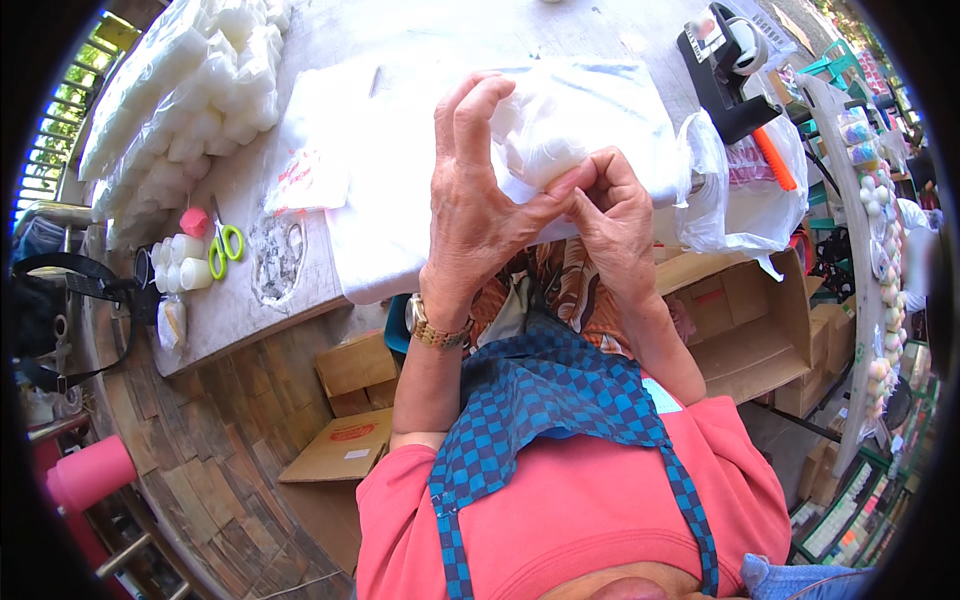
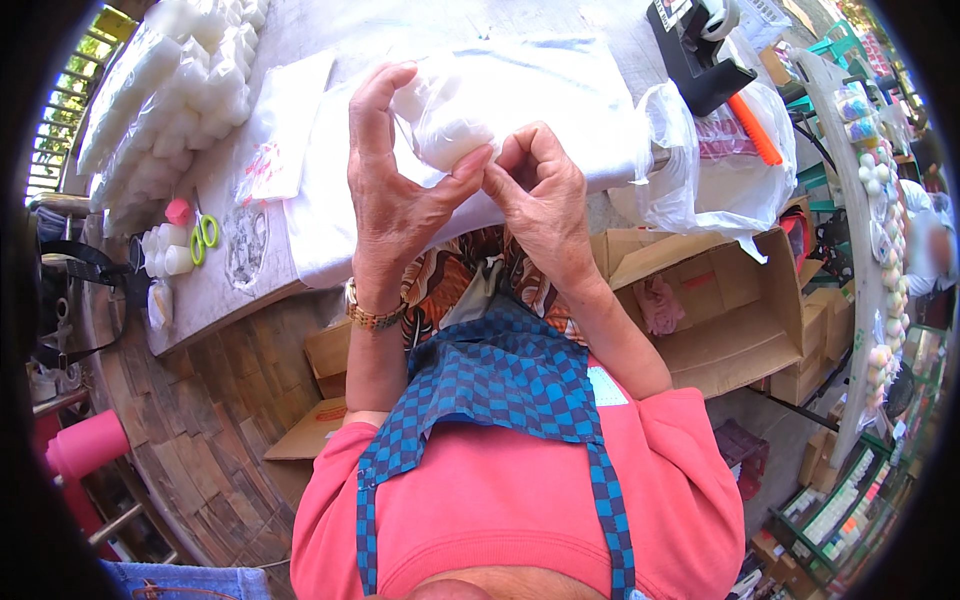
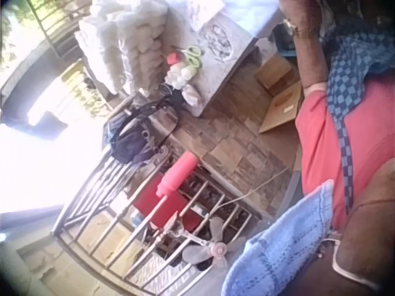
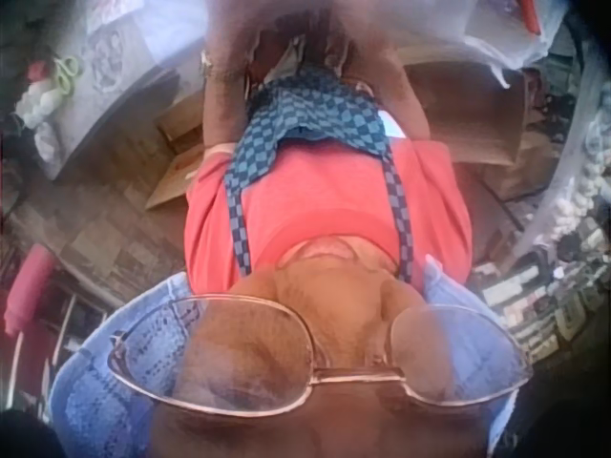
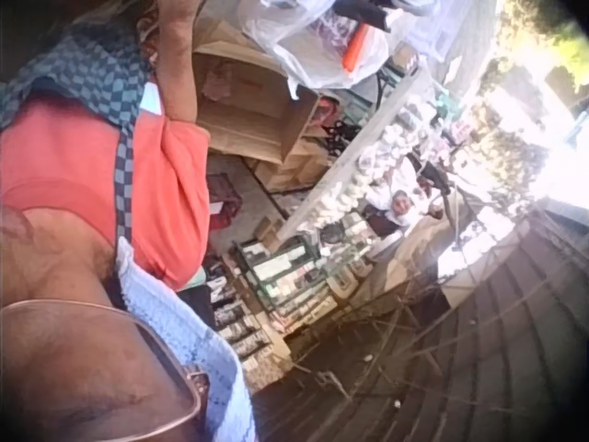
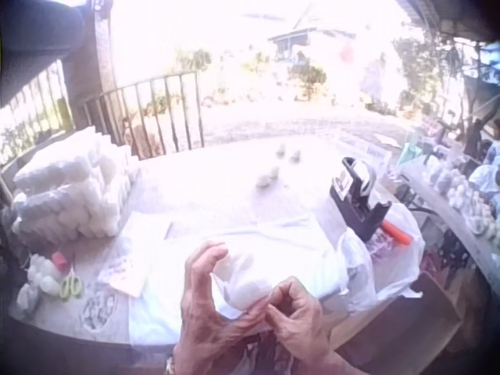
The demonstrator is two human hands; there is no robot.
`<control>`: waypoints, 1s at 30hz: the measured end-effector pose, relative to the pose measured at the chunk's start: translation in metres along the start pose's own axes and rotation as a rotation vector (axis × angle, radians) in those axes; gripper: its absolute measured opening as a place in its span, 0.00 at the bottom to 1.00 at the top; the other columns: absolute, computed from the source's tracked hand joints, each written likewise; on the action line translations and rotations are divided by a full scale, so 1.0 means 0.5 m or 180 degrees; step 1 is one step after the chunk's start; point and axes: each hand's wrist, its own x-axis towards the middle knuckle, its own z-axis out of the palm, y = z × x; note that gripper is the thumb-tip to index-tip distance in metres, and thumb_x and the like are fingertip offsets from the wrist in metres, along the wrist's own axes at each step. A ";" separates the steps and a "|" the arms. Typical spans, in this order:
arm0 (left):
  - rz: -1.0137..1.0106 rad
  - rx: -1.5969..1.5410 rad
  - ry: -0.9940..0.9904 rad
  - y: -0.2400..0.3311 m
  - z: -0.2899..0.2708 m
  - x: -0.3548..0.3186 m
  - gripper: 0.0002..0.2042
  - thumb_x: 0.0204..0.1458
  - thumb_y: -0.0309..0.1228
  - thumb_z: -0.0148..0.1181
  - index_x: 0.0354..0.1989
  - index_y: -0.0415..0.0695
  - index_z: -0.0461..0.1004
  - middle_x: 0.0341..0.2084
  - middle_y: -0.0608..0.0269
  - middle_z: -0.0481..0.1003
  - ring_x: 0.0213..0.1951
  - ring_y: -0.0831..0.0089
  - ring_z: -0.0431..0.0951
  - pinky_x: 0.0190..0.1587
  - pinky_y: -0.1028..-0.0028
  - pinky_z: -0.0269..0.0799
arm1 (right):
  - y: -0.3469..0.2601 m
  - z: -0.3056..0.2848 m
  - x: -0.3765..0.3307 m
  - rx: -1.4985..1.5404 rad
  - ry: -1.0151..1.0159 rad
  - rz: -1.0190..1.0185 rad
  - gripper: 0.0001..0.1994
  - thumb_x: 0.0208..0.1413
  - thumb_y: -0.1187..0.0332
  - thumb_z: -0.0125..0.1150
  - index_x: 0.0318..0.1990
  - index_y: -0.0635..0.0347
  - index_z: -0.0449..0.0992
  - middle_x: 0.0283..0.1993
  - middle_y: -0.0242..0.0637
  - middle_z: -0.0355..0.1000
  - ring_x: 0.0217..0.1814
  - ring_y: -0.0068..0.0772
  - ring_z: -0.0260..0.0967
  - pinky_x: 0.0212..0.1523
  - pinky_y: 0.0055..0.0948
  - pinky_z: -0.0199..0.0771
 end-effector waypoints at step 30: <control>-0.1765 -0.1096 -0.0862 0.072 -0.087 0.022 0.37 0.48 0.50 0.69 0.60 0.35 0.68 0.37 0.45 0.78 0.34 0.73 0.82 0.33 0.73 0.81 | -0.117 -0.022 0.001 -0.0008 0.0034 -0.0214 0.19 0.57 0.64 0.68 0.49 0.65 0.68 0.25 0.40 0.77 0.18 0.15 0.68 0.17 0.15 0.65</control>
